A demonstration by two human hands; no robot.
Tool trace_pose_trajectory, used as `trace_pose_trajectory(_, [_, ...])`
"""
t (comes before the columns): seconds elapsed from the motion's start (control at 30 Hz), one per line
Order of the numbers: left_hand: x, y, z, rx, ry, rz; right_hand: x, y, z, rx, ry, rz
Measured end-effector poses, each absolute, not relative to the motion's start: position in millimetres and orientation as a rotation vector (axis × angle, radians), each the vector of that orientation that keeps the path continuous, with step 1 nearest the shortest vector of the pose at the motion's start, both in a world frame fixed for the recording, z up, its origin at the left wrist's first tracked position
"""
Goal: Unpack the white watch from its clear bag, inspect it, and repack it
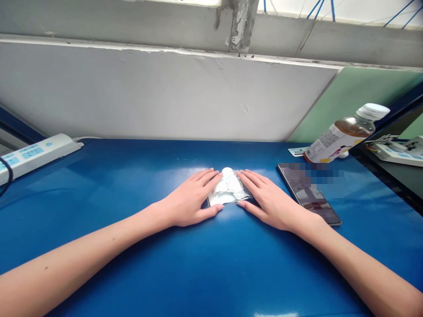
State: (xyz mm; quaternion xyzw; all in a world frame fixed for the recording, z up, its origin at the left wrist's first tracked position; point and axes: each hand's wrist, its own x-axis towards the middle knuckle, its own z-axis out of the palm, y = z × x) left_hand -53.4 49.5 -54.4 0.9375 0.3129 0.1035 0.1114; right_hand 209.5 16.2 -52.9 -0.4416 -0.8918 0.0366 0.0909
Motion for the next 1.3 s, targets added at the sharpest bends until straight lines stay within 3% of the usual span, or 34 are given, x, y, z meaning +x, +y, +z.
trace_pose_trajectory(1.3, [-55.3, 49.4, -54.9, 2.716, 0.92, 0.341, 212.0, 17.4, -49.3, -1.241, -2.555, 0.226])
